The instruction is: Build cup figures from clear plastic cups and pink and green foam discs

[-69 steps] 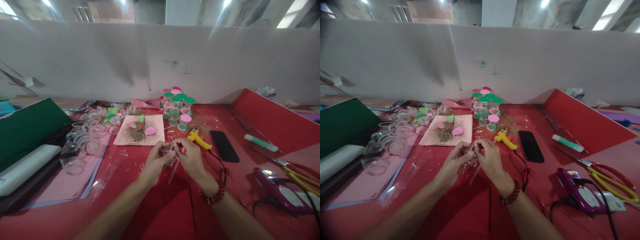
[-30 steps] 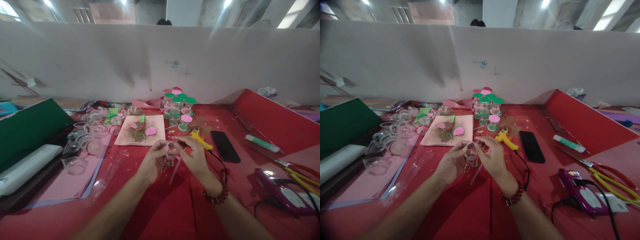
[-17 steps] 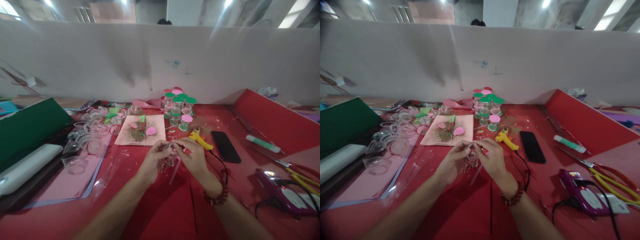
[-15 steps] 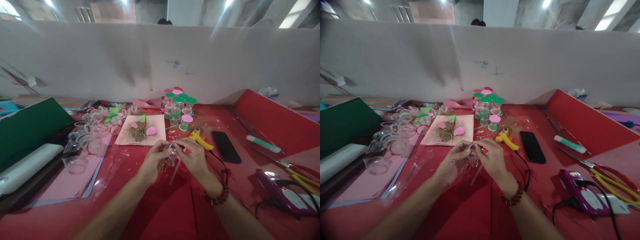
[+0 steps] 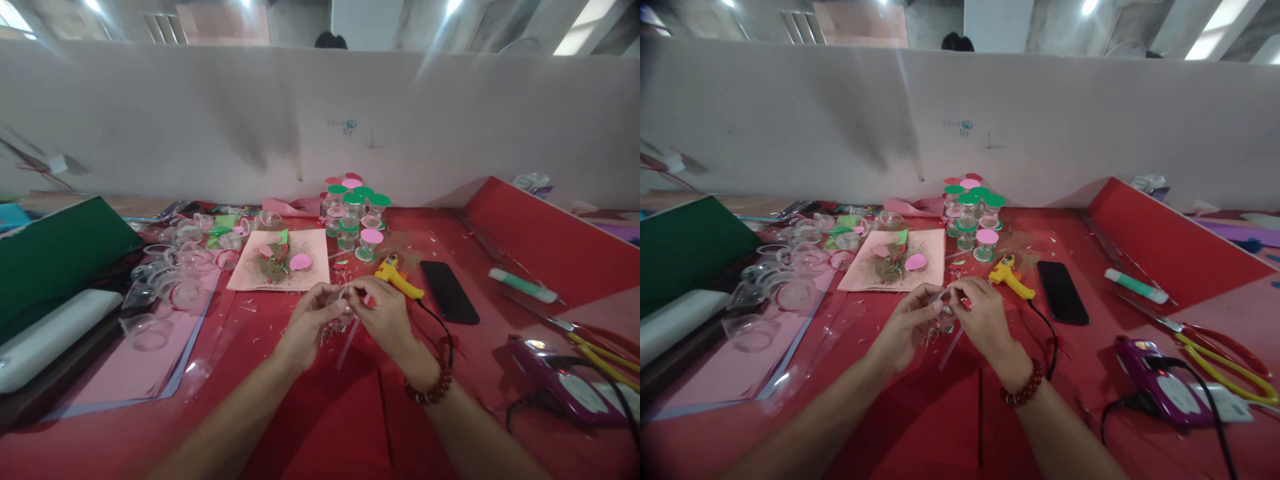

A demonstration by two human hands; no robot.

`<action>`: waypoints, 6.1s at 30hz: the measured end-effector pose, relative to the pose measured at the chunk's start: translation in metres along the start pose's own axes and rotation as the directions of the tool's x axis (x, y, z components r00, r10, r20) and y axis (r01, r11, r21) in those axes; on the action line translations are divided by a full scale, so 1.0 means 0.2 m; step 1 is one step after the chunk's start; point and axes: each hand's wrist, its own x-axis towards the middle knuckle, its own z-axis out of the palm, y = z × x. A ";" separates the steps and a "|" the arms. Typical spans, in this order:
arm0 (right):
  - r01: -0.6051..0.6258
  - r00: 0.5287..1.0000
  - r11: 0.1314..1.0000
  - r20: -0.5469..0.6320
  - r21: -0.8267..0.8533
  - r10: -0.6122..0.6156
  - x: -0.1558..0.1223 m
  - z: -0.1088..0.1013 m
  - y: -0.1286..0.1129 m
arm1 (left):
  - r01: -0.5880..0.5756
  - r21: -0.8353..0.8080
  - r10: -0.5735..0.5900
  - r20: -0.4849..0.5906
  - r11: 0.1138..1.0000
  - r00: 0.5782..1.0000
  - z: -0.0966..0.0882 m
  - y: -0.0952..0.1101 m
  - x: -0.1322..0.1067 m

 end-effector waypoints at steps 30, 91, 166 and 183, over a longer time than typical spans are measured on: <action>-0.045 0.992 0.996 0.119 0.081 0.035 0.01 -0.01 0.03 | 0.011 0.040 -0.010 -0.017 0.999 1.000 0.00 0.01 0.00; -0.204 0.977 0.937 0.114 0.285 0.178 0.01 0.03 0.02 | 0.118 0.047 -0.119 0.022 0.992 0.993 -0.04 -0.03 0.03; -0.446 0.791 0.557 0.018 0.701 0.611 0.03 0.04 0.00 | 0.021 -0.116 -0.007 0.119 0.993 0.993 -0.02 -0.03 0.00; -0.580 0.764 0.569 0.146 0.583 0.629 0.03 0.03 0.07 | -0.119 -0.093 0.120 -0.001 0.989 0.993 -0.06 0.02 0.05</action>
